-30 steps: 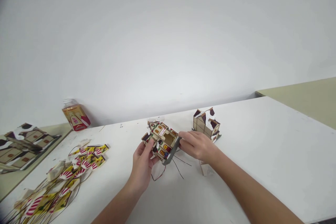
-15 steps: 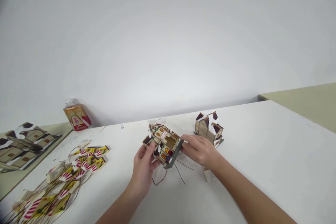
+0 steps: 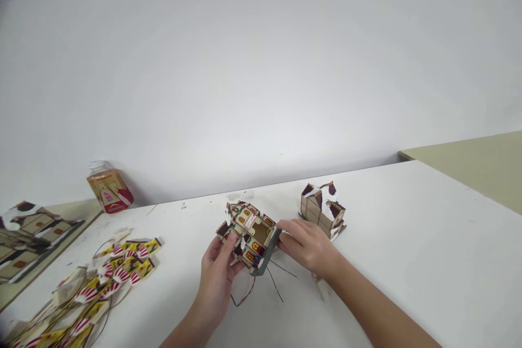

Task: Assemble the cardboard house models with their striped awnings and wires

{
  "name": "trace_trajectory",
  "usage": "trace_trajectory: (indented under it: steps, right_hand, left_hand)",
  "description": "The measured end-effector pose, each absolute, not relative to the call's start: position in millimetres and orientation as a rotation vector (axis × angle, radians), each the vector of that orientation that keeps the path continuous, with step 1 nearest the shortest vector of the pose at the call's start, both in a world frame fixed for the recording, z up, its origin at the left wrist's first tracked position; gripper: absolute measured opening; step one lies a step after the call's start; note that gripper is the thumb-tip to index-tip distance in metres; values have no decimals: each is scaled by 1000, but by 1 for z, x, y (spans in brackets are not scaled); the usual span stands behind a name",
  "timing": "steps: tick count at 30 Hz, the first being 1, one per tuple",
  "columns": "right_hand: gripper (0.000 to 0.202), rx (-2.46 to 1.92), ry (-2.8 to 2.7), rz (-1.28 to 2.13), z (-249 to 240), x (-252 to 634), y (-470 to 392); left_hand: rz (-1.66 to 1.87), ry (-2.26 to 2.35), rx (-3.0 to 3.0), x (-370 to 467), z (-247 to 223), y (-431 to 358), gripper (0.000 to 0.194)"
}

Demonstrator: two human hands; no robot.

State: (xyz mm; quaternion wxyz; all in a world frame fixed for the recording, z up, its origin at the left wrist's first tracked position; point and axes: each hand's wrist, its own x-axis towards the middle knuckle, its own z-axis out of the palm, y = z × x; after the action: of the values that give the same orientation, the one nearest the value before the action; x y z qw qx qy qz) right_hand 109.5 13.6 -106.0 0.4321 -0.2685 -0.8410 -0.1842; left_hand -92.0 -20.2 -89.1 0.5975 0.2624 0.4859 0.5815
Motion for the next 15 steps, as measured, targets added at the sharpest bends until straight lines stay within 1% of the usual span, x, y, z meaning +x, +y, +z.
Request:
trace_trajectory:
  steps: [4,8,15]
  right_hand:
    - [6,-649,-2080,-468,-107,109,14]
    - [12,-622,-2049,-508,-106,107,14]
    - [11,-652,-2024,-496,-105,102,15]
  left_hand:
    - [1357,1149,579,-92,-90,-20,51]
    - [1386,1164,583,-93,-92,-18,52]
    - [1415,1146,562,-97,-91,-14,51]
